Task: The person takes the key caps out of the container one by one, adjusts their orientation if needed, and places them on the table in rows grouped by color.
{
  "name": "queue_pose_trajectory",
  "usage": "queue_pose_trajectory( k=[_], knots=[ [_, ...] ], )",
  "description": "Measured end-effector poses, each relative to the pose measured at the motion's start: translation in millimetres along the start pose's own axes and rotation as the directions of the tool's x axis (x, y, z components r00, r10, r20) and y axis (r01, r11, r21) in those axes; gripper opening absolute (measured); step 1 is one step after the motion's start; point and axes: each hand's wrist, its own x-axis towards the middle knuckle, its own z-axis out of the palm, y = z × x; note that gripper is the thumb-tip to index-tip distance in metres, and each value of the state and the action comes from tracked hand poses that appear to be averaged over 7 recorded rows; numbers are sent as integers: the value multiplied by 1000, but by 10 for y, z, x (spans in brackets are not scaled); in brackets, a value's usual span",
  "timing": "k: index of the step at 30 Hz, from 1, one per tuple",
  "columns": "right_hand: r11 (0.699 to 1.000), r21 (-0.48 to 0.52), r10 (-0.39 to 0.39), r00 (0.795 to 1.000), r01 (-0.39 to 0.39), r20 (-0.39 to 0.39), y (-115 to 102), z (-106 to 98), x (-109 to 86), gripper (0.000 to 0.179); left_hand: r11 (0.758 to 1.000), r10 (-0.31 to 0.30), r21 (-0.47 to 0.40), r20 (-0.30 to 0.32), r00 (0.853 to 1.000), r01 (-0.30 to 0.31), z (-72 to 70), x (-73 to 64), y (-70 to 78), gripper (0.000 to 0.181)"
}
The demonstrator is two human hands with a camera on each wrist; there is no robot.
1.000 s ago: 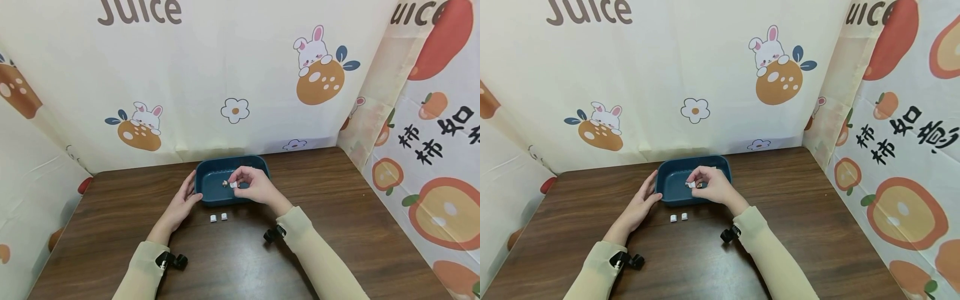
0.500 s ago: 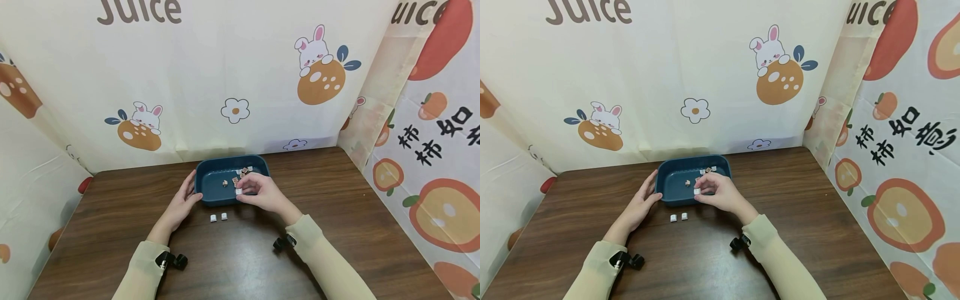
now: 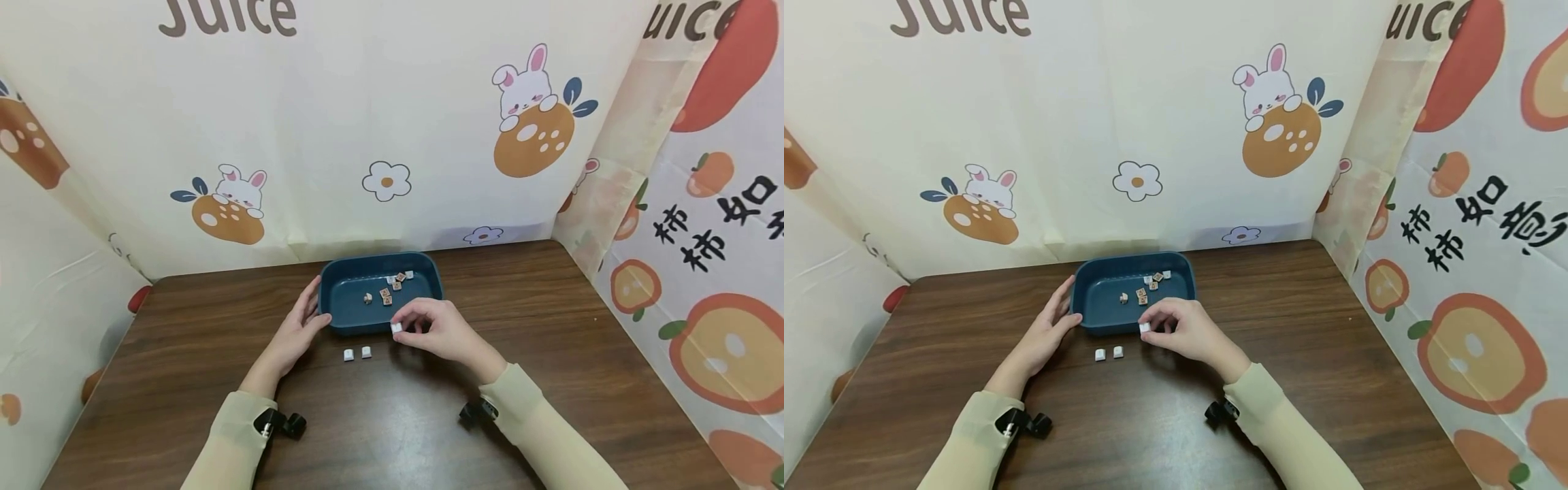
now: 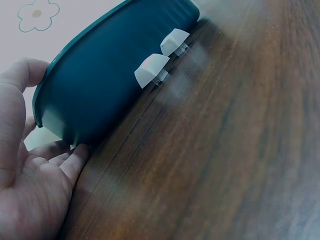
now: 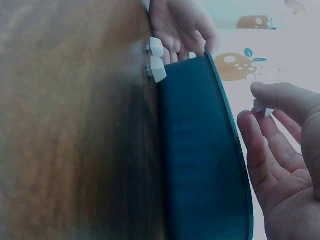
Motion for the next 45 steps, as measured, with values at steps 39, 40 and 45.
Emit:
queue_pose_trajectory(
  k=[39,40,45],
  knots=[
    [969,-60,242,969,-240,40,82,552,324,20,1000,7,15,94,996,-8,-499,495,-44,78],
    [968,-62,247,968,-245,34,90,567,333,20,1000,8,16,97,995,-10,-511,508,-45,78],
    [966,-148,209,978,-210,-27,134,641,387,17,1000,14,19,108,994,-17,-577,575,-48,78]
  ],
)
